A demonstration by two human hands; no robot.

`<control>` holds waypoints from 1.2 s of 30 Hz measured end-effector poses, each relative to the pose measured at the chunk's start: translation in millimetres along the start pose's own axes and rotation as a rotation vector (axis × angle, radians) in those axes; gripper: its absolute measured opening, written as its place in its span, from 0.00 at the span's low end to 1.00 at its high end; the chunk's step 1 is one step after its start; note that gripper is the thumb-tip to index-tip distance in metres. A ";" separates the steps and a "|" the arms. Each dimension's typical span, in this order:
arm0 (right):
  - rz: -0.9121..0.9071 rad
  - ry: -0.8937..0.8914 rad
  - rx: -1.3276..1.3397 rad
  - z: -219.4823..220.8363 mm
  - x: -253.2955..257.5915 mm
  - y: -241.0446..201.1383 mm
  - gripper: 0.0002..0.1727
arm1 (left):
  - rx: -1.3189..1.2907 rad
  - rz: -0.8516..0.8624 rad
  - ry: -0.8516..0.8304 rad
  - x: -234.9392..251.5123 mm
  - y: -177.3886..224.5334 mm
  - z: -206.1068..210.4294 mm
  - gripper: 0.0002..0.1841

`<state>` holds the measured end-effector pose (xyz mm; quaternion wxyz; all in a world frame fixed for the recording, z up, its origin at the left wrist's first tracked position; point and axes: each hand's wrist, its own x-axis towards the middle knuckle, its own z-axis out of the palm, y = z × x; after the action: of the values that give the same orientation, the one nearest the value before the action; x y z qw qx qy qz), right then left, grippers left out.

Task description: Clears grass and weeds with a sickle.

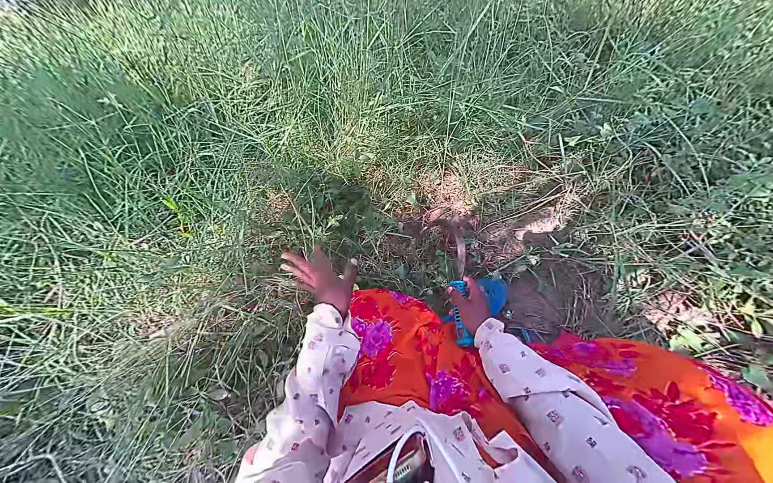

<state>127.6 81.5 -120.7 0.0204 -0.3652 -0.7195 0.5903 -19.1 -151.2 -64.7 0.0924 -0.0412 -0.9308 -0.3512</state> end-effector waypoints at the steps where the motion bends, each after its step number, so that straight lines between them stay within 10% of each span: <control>1: 0.008 0.014 0.013 -1.4 0.7 0.7 0.33 | 0.033 0.050 -0.106 -7.6 15.2 25.3 0.46; 7: 0.031 0.024 -0.018 -6.4 8.0 4.9 0.32 | 0.406 0.229 -0.819 -11.0 29.3 137.0 0.41; 20: 0.111 0.082 0.322 -7.2 6.4 -9.4 0.29 | 0.518 0.370 -0.920 17.0 52.8 209.9 0.27; 36: 0.252 -0.063 0.245 -3.0 18.0 -4.7 0.27 | 0.097 -0.104 -0.809 65.8 30.2 235.5 0.18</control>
<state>113.4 93.7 -123.0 -0.0323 -0.4287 -0.5911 0.6825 -112.9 28.0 -205.3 -0.2970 -0.1246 -0.9084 -0.2666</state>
